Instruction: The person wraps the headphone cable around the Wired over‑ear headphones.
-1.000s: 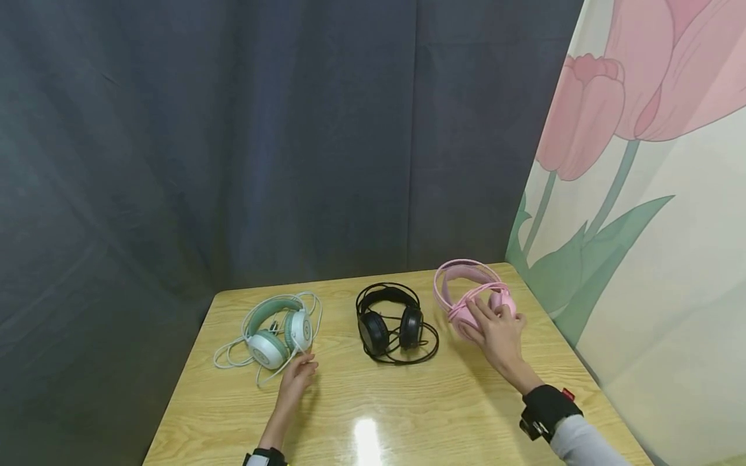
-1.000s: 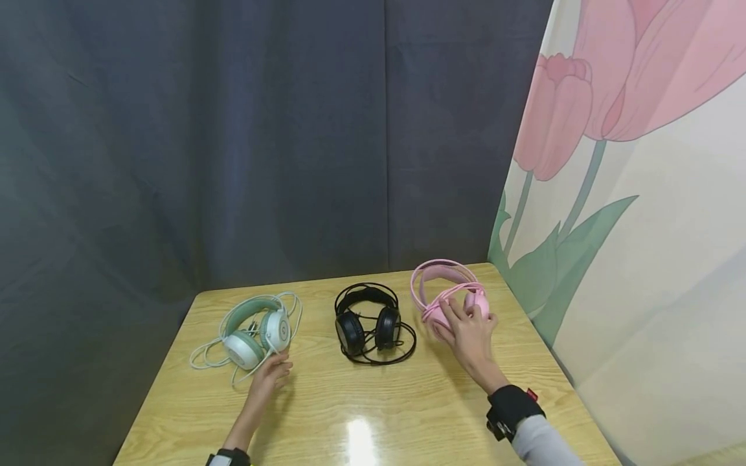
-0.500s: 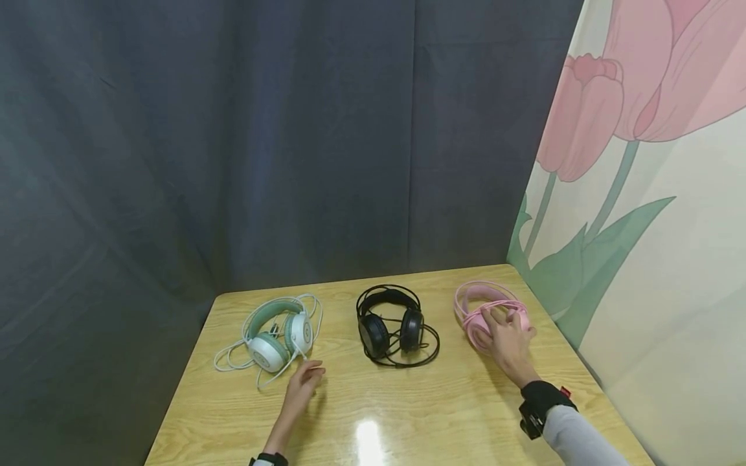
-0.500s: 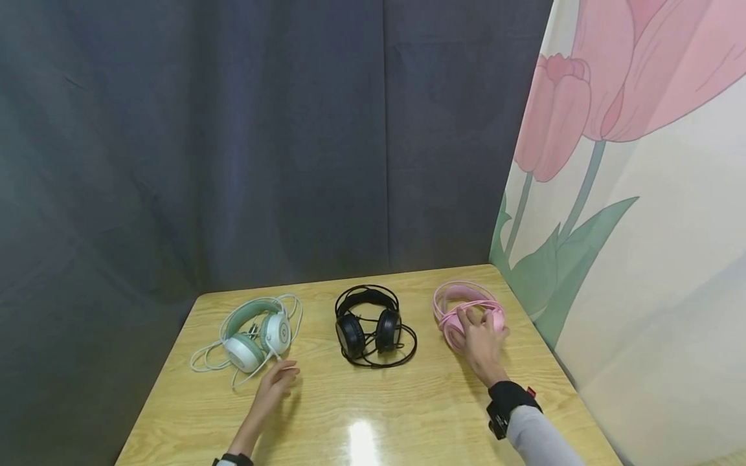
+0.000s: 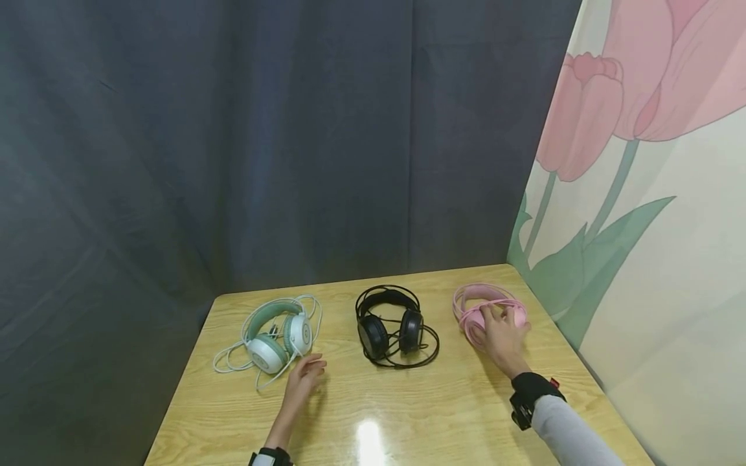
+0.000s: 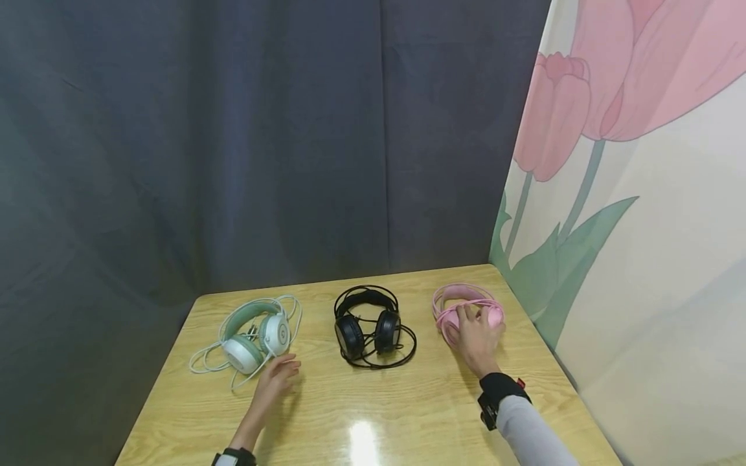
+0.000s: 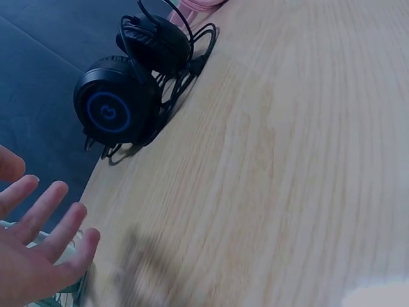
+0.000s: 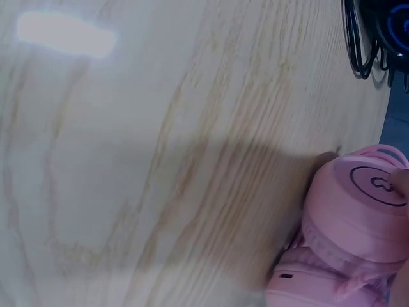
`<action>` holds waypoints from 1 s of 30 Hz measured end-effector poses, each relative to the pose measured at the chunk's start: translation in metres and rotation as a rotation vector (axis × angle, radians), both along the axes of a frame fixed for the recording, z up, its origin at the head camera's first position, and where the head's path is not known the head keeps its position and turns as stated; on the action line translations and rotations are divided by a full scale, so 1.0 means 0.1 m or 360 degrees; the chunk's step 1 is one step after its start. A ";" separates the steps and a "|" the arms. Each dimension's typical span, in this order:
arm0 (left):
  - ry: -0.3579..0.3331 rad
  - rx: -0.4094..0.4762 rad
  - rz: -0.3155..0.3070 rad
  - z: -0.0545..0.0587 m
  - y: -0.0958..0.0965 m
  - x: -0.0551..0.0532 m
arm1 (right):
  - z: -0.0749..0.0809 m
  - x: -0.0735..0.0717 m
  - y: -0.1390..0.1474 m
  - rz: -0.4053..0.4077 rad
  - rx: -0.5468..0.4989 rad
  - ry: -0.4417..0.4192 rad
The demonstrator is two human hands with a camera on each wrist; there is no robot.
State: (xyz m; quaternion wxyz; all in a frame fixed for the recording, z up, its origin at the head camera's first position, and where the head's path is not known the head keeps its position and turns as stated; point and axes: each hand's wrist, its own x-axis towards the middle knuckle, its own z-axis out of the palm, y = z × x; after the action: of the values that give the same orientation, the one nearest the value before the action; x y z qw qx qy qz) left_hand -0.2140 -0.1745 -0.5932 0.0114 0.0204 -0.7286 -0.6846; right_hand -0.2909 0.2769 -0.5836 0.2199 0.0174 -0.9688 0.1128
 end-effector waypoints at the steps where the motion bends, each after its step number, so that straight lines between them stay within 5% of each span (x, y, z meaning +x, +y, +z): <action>1: 0.0007 0.0033 0.0001 0.03 0.00 0.00 | 0.01 -0.01 -0.01 -0.0015 0.0021 -0.0012; 3: 0.0024 0.0061 0.0019 0.12 0.03 0.01 | 0.03 -0.01 -0.02 -0.0043 0.0073 -0.0051; 8: 0.0050 0.0109 0.0142 0.15 0.05 -0.01 | 0.12 -0.01 -0.08 -0.0059 0.0205 -0.0138; 14: 0.0138 0.0137 0.0155 0.09 0.02 -0.03 | 0.22 0.00 -0.28 -0.0027 0.0196 0.0001; 18: 0.0280 0.0100 0.0162 -0.23 -0.04 -0.16 | 0.27 0.01 -0.58 0.0126 0.0121 0.0221; 23: 0.0261 0.0072 0.0224 -0.73 -0.11 -0.42 | 0.33 0.03 -1.10 0.0434 -0.0009 0.0426; 26: 0.0244 0.0133 0.0241 -0.87 -0.11 -0.52 | 0.34 0.04 -1.39 0.0580 -0.0054 0.0468; 30: 0.0235 0.0186 0.0266 -0.91 -0.09 -0.57 | 0.32 0.05 -1.72 0.0657 -0.0072 0.0395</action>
State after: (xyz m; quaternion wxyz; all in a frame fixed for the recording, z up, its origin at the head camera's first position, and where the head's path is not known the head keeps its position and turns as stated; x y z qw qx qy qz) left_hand -0.2709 -0.1836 -0.6844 0.1209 0.0311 -0.6804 -0.7221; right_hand -0.2862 0.1052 -0.5511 0.3100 0.2238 -0.9075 0.1741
